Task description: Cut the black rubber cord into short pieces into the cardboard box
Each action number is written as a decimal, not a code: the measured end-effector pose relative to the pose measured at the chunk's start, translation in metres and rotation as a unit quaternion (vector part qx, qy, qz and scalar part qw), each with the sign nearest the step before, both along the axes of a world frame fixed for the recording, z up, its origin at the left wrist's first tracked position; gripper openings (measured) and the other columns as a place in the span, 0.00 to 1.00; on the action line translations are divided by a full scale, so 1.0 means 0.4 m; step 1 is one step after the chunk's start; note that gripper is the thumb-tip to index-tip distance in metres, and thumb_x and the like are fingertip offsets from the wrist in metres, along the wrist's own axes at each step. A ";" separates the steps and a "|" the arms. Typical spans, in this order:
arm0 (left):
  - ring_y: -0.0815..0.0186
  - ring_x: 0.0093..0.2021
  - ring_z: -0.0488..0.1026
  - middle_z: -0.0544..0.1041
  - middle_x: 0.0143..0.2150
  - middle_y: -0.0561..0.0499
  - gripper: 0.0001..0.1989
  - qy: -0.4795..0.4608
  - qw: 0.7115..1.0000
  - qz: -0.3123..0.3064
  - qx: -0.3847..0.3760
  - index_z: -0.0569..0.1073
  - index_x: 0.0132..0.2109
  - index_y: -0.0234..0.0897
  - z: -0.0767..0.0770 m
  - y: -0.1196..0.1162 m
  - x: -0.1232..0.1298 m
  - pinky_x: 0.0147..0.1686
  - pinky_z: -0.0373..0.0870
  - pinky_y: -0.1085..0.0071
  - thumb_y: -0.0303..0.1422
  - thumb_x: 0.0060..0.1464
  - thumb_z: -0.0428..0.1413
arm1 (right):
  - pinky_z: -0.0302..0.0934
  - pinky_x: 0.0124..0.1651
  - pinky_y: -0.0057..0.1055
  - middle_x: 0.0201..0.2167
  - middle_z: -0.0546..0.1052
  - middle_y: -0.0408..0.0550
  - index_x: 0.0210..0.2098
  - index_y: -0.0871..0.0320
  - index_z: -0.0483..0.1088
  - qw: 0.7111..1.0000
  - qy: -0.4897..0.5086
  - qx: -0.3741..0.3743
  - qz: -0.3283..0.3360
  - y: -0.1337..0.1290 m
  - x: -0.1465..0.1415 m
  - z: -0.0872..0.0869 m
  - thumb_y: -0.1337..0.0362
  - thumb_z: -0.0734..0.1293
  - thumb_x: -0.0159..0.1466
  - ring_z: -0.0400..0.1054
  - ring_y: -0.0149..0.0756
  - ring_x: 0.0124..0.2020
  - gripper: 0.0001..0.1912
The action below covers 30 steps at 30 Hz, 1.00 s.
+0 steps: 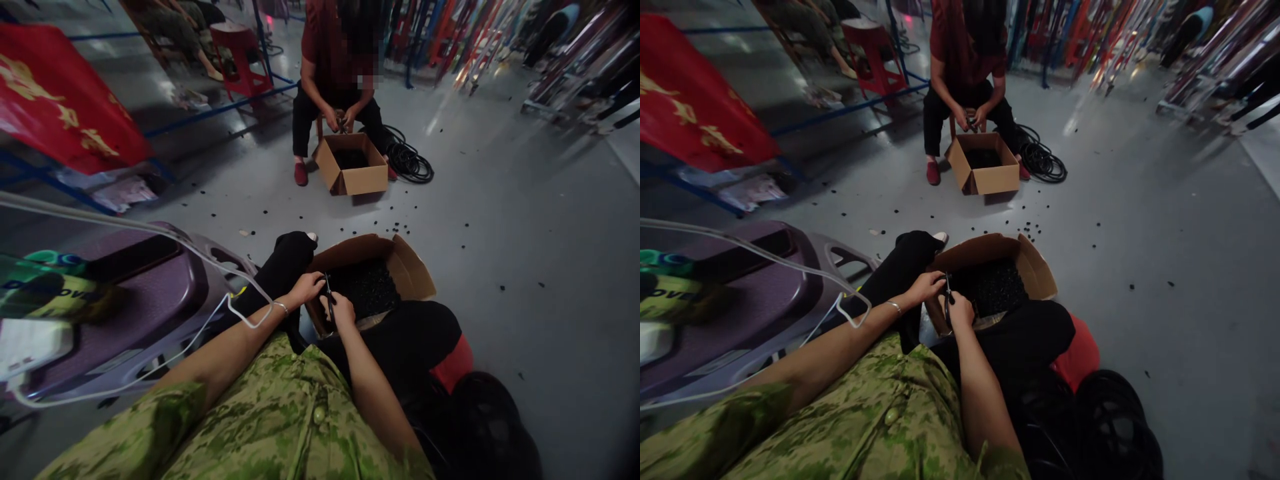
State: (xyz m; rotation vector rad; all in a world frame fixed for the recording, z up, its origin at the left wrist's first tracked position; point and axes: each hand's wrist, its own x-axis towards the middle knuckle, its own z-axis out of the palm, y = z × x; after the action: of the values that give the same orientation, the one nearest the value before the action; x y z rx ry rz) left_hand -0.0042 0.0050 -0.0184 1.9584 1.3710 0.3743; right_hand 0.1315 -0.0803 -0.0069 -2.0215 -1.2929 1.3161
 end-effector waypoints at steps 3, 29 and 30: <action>0.59 0.40 0.76 0.80 0.40 0.44 0.11 -0.019 0.999 0.032 0.007 0.76 0.42 0.34 0.002 0.002 0.002 0.42 0.69 0.68 0.32 0.54 0.53 | 0.61 0.27 0.24 0.24 0.74 0.42 0.42 0.57 0.75 0.973 0.213 0.007 -0.092 0.000 -0.003 -0.010 0.48 0.67 0.60 0.66 0.29 0.21 0.20; 0.65 0.33 0.73 0.79 0.34 0.50 0.12 -0.075 0.997 -0.011 0.003 0.76 0.39 0.35 0.032 -0.014 -0.001 0.37 0.68 0.71 0.34 0.54 0.51 | 0.64 0.46 0.33 0.41 0.79 0.45 0.49 0.52 0.74 0.959 0.250 0.113 -0.066 0.002 0.011 -0.024 0.49 0.68 0.58 0.71 0.41 0.44 0.23; 0.65 0.33 0.73 0.79 0.34 0.49 0.12 -0.071 0.997 -0.014 0.002 0.76 0.39 0.35 0.030 -0.014 -0.001 0.37 0.68 0.71 0.34 0.54 0.50 | 0.64 0.46 0.33 0.42 0.79 0.45 0.50 0.52 0.74 0.960 0.247 0.111 -0.065 0.002 0.011 -0.030 0.49 0.68 0.58 0.71 0.41 0.44 0.23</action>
State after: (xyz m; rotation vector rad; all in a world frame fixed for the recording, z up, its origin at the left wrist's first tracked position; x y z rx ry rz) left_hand -0.0046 -0.0008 -0.0064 1.9136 1.2513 0.4937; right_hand 0.1358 -0.0795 -0.0190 -1.4701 -1.0026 1.4207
